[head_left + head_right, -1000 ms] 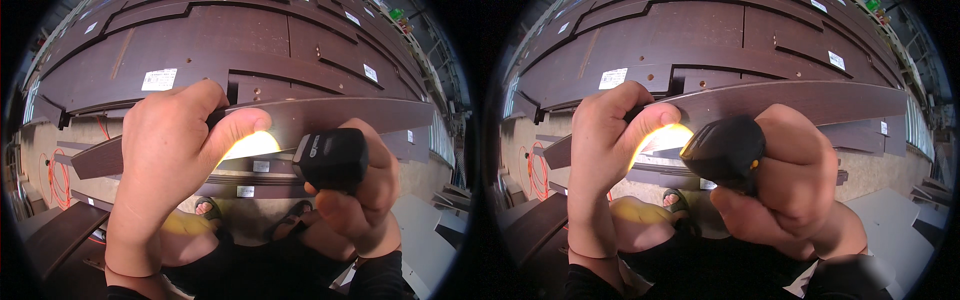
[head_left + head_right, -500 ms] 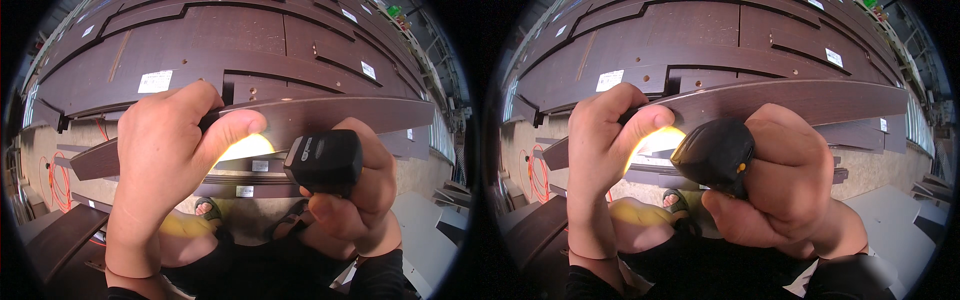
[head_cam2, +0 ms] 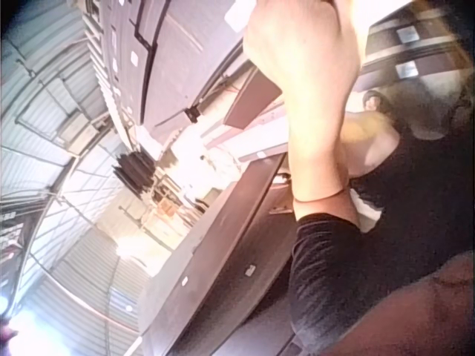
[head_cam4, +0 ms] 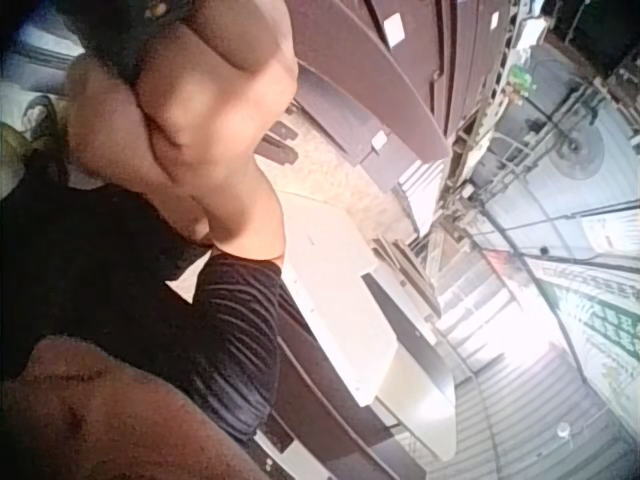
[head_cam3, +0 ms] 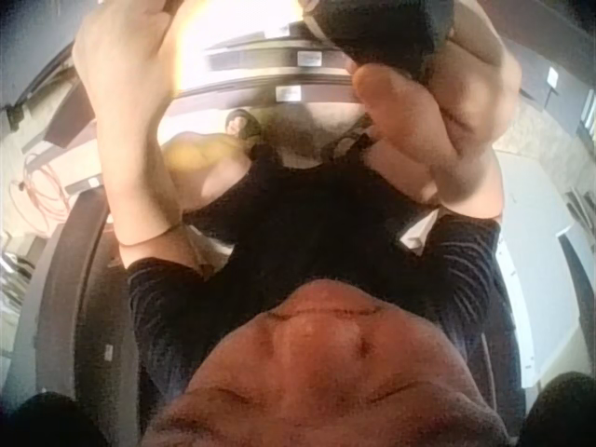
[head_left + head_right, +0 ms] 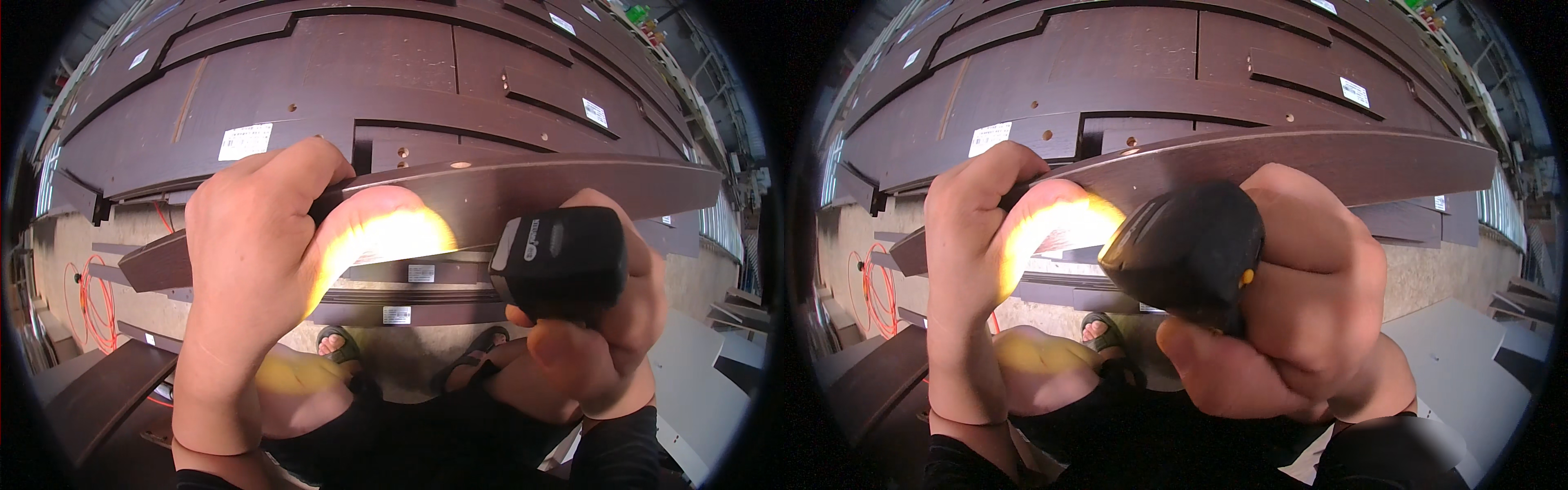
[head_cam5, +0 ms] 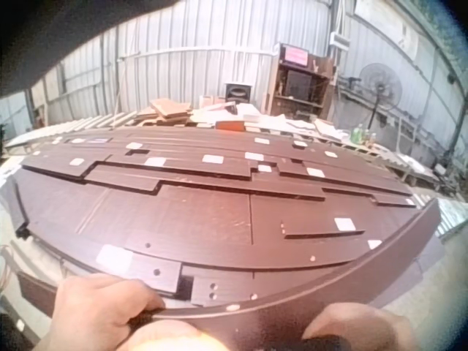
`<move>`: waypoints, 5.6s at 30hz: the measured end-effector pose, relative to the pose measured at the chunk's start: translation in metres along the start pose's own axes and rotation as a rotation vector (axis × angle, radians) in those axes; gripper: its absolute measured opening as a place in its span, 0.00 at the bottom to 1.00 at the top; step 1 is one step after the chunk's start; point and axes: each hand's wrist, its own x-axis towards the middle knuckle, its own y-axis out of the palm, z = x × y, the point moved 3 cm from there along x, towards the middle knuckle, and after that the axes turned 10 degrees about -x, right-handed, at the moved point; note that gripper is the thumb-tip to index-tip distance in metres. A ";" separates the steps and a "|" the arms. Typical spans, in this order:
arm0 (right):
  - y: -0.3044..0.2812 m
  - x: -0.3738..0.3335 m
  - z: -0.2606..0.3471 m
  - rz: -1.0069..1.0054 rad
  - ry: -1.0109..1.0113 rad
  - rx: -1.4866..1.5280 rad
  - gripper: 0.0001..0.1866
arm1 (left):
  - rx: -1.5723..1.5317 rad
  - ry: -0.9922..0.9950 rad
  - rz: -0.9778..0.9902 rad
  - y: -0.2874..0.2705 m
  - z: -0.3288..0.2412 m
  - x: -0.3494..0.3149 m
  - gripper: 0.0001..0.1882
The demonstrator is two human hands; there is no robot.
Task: Using a handheld industrial scanner to record barcodes on wooden furniture components stacked on a pallet.
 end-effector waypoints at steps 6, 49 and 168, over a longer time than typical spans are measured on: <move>-0.003 -0.004 0.003 -0.025 0.013 0.019 0.25 | 0.066 0.077 -0.051 -0.009 -0.008 -0.004 0.18; -0.032 0.005 -0.065 -0.897 0.282 0.972 0.31 | -0.254 -0.105 -0.257 -0.015 0.026 -0.010 0.24; 0.003 0.011 -0.069 -0.571 0.404 1.037 0.21 | -0.995 -0.463 0.539 0.028 0.044 -0.012 0.26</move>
